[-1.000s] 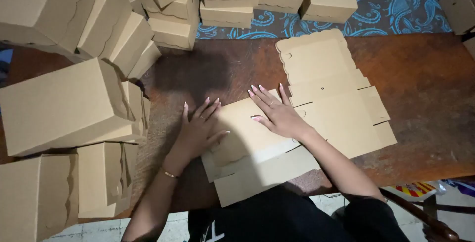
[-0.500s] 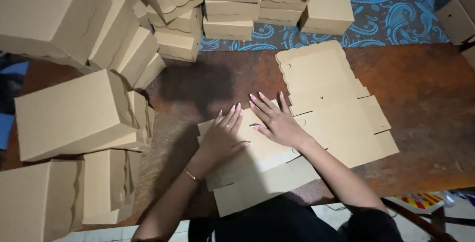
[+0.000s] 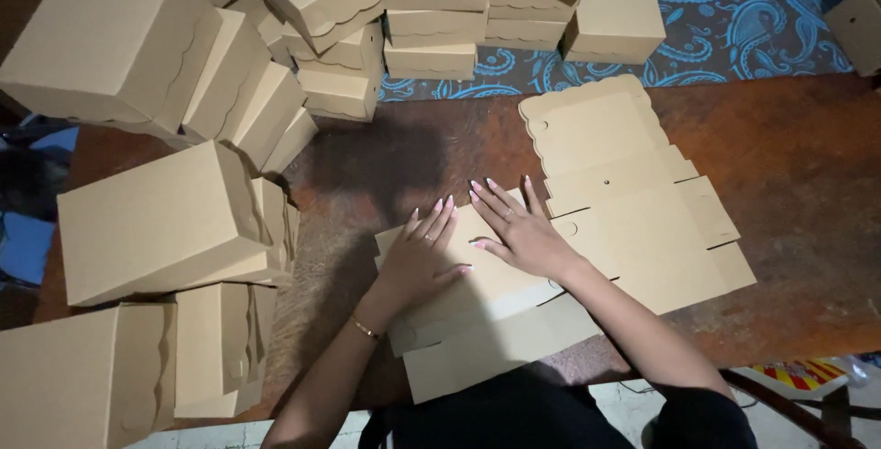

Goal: The person assembles a flat cardboard box by folding along pre-scored lines and tucking tabs into slots. They complete one box and place it on a stack of finished boxes on the table.

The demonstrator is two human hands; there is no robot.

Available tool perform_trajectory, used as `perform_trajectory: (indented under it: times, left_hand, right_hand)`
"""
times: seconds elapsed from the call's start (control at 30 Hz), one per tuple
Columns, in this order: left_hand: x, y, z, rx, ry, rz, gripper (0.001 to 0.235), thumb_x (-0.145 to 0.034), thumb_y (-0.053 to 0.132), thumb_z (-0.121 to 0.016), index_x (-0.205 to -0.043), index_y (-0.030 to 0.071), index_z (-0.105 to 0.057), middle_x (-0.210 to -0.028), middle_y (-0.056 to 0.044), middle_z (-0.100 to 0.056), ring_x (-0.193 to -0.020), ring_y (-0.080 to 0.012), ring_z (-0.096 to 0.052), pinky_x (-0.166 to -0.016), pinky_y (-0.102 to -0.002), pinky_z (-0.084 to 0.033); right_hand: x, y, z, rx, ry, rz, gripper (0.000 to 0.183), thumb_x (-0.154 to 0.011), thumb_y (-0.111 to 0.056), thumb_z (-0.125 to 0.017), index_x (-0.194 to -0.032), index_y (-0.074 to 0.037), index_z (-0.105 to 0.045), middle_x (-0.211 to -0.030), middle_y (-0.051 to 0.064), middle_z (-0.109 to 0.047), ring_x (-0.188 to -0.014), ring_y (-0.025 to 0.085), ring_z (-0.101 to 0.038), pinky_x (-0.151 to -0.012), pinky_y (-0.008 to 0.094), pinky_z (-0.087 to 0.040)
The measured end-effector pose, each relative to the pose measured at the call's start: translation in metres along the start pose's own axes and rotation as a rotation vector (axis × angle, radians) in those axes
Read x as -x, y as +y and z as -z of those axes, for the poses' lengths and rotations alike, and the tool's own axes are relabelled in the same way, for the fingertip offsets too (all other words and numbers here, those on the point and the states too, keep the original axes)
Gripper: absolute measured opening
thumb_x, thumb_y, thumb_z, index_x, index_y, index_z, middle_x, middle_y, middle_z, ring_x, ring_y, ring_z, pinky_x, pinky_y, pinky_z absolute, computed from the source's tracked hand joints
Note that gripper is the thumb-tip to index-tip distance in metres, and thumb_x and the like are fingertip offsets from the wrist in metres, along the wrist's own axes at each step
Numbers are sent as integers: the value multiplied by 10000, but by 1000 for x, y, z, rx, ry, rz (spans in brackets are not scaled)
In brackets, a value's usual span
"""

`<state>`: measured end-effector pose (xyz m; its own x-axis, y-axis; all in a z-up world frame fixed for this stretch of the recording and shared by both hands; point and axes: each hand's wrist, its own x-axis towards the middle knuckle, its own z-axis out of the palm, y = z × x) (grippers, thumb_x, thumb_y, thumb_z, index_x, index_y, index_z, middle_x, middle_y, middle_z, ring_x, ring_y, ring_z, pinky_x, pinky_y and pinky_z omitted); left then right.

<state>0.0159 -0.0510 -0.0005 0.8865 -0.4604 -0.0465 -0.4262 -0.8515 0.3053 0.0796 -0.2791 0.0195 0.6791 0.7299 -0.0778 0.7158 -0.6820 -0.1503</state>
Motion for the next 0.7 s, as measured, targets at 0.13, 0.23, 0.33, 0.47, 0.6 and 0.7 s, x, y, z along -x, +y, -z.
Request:
perform_trajectory:
  times: [0.13, 0.23, 0.33, 0.47, 0.6, 0.7]
  left_hand:
    - [1, 5, 14, 1, -12, 36, 875, -967, 624, -489, -1576, 27, -296, -1671, -172, -249, -1549, -279, -245, -1242, -525, -204]
    - [4, 4, 4, 4, 2, 11, 877, -964, 612, -516, -1572, 12, -318, -1659, -194, -278, -1532, -320, -285, -1218, -562, -238]
    - [-5, -8, -8, -47, 6, -13, 931, -927, 646, -512, -1584, 28, -285, -1676, -182, -246, -1549, -338, -235, -1221, -581, -240]
    - [1, -5, -14, -35, -1, 26, 890, -963, 651, -449, -1586, 36, -292, -1694, -164, -195, -1568, -331, -154, -1228, -595, -158]
    - [9, 5, -16, -122, 42, 172, 845, -970, 652, -430, -1605, 112, -289, -1692, -102, -235, -1570, -312, -144, -1225, -586, -141]
    - [10, 5, -13, -93, 27, 185, 793, -997, 622, -390, -1616, 144, -257, -1711, -55, -185, -1566, -282, -159, -1227, -577, -155]
  right_hand:
    - [-3, 2, 1, -7, -3, 11, 701, -1033, -589, -392, -1577, -152, -326, -1699, 37, -214, -1569, 234, -142, -1225, 665, 37]
    - [1, 3, -9, -26, -10, 9, 715, -1029, -594, -380, -1591, -158, -301, -1703, 29, -205, -1563, 234, -158, -1218, 673, 30]
    - [-4, 5, -6, 9, 33, 18, 720, -1029, -594, -392, -1580, -135, -322, -1702, 43, -212, -1565, 238, -159, -1217, 674, 26]
    - [2, 1, -3, -13, 50, 78, 733, -1021, -605, -401, -1573, -127, -335, -1688, 72, -252, -1561, 242, -182, -1207, 683, 44]
    - [5, -2, -3, -69, 1, 109, 784, -985, -661, -427, -1589, -175, -308, -1691, 70, -235, -1553, 248, -193, -1205, 694, -1]
    - [5, -3, -1, -80, 5, 110, 783, -986, -640, -439, -1606, -190, -279, -1690, 73, -236, -1555, 247, -192, -1199, 693, -21]
